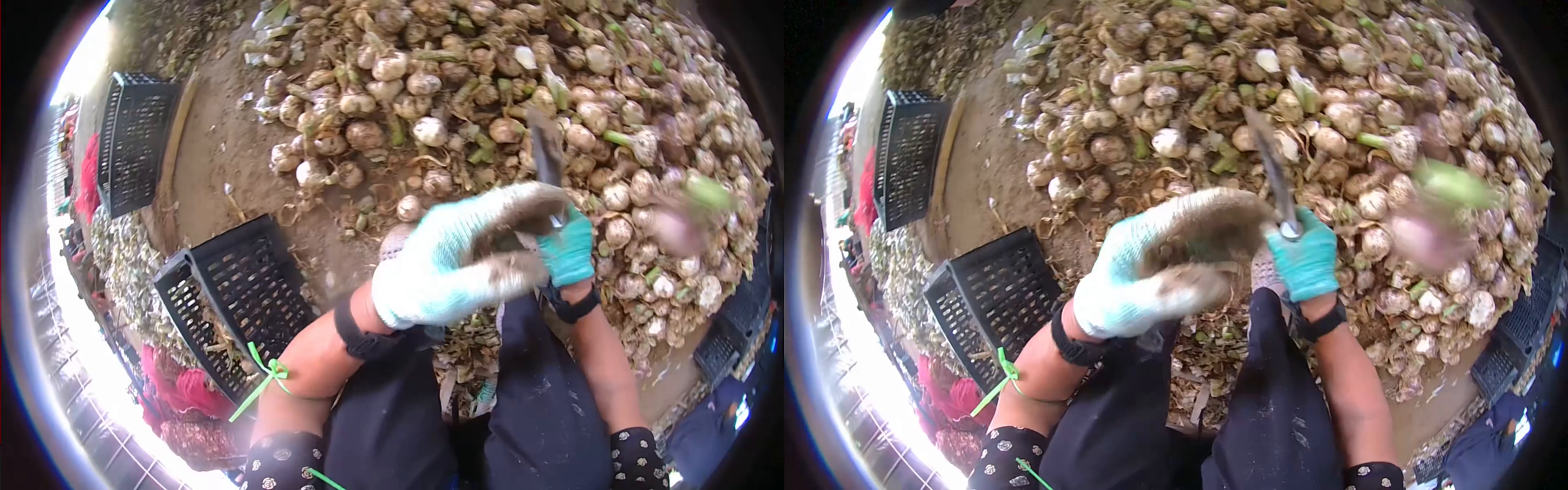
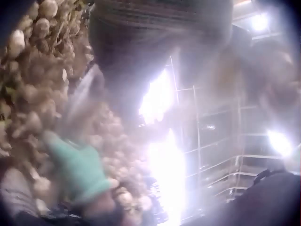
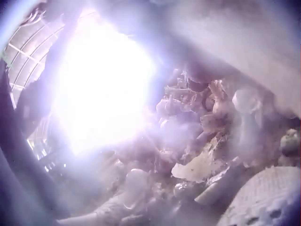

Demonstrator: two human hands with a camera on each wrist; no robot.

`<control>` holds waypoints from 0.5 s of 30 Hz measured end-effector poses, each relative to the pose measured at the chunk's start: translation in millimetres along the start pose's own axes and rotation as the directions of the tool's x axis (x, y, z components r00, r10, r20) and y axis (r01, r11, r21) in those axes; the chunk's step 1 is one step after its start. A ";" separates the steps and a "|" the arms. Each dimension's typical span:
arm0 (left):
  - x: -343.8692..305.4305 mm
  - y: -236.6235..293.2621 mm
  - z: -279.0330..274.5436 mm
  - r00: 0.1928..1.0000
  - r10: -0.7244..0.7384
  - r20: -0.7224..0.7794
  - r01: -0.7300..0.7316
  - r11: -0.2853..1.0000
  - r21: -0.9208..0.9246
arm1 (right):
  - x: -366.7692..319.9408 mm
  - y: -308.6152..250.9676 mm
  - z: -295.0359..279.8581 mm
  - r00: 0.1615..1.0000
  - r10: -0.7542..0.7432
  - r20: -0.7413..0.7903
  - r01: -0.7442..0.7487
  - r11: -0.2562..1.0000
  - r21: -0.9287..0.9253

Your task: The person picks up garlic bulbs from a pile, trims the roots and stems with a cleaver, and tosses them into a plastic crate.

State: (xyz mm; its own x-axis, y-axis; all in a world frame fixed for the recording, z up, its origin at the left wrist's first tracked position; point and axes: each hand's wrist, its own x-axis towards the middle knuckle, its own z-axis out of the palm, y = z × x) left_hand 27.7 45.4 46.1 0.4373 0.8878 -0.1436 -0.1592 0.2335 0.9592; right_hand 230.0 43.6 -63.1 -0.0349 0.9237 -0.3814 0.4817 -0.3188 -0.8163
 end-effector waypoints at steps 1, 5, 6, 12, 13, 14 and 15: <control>0.6 -6.9 -10.5 0.989 -0.016 -0.146 0.058 0.955 0.292 | -0.6 -7.7 -2.7 0.996 0.087 -0.019 -0.086 0.993 0.083; -19.3 -84.3 -72.2 0.928 0.174 -0.329 0.349 -0.105 0.931 | -1.6 8.8 -9.4 0.989 0.096 -0.116 -0.093 0.995 0.038; -24.9 -95.7 -89.5 0.925 0.200 -0.323 0.371 -0.292 0.882 | -0.1 10.4 -10.8 0.994 0.040 -0.098 -0.049 0.994 -0.094; -37.9 -132.0 -141.7 0.791 0.013 -0.612 0.591 -0.276 0.758 | -1.2 8.7 5.7 0.998 0.024 -0.065 -0.026 1.000 -0.019; -39.6 -121.0 -137.8 0.742 -0.070 -0.667 0.661 -0.094 0.745 | -0.4 5.2 6.3 0.999 -0.005 -0.053 0.002 0.998 -0.058; -40.2 -111.8 -131.1 0.700 -0.164 -0.695 0.712 0.089 0.697 | 1.1 -1.1 8.9 0.999 -0.017 -0.045 0.014 0.998 -0.057; -39.0 -109.6 -127.0 0.638 -0.275 -0.719 0.769 0.255 0.586 | -2.0 -12.6 12.5 0.999 -0.037 -0.034 0.036 0.999 -0.023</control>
State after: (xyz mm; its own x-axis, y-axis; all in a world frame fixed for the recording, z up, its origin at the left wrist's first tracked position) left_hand -84.3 35.6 -84.4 -0.3134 0.7876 -0.5305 0.8142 0.5104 0.2766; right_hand 213.0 43.2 -57.5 -0.0228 0.9416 -0.3359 0.5003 -0.2801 -0.8193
